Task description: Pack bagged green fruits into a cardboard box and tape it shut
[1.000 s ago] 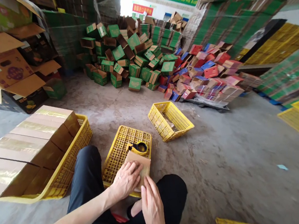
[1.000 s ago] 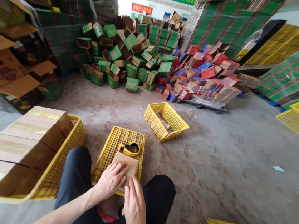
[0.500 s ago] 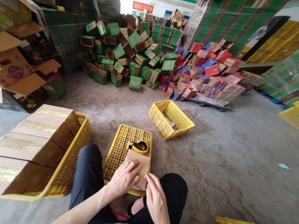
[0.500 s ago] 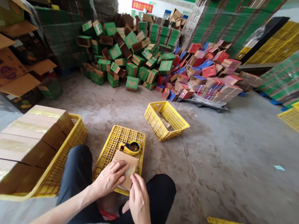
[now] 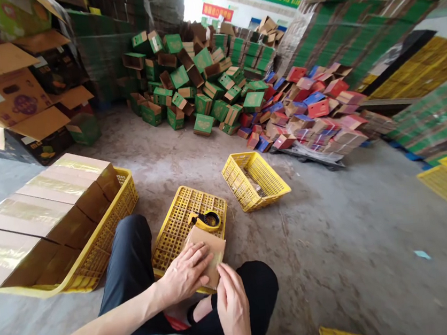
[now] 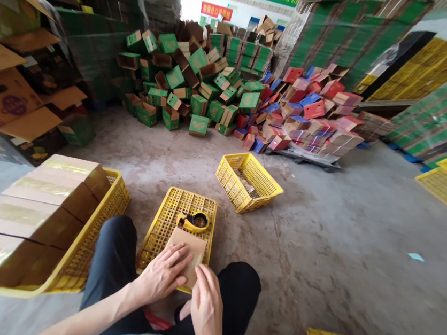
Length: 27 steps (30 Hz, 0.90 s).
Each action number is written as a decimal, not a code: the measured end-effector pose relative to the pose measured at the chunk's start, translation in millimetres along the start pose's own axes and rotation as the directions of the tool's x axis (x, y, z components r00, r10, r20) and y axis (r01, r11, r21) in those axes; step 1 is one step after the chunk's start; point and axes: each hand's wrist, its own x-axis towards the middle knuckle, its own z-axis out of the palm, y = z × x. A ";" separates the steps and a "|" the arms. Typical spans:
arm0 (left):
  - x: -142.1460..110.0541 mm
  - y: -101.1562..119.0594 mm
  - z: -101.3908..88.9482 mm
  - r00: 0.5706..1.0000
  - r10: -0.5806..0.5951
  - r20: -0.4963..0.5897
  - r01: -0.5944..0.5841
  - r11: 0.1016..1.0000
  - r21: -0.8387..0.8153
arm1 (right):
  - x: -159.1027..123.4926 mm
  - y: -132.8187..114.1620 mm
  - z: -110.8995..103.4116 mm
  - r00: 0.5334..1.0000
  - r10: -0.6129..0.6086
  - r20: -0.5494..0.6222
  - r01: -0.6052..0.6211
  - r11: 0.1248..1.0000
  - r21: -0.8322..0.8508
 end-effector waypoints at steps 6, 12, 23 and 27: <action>-24.4 -6.0 -17.3 0.997 0.022 0.077 -0.018 0.999 -0.051 | 4.8 4.4 5.7 0.999 -0.046 0.013 0.046 0.999 -0.023; -37.2 -7.3 -23.3 0.997 -0.073 -0.005 0.072 0.994 -0.082 | 20.6 -10.7 12.8 0.995 -0.098 0.004 0.098 0.994 -0.043; -27.6 -7.4 -25.9 0.995 -0.049 -0.084 0.031 0.977 -0.211 | 62.6 -29.4 41.1 0.964 -0.227 0.141 0.232 0.972 -0.024; -30.5 -10.0 -19.1 0.991 -0.063 -0.118 0.035 0.974 -0.225 | 86.1 -34.0 45.8 0.936 -0.299 0.185 0.294 0.954 0.055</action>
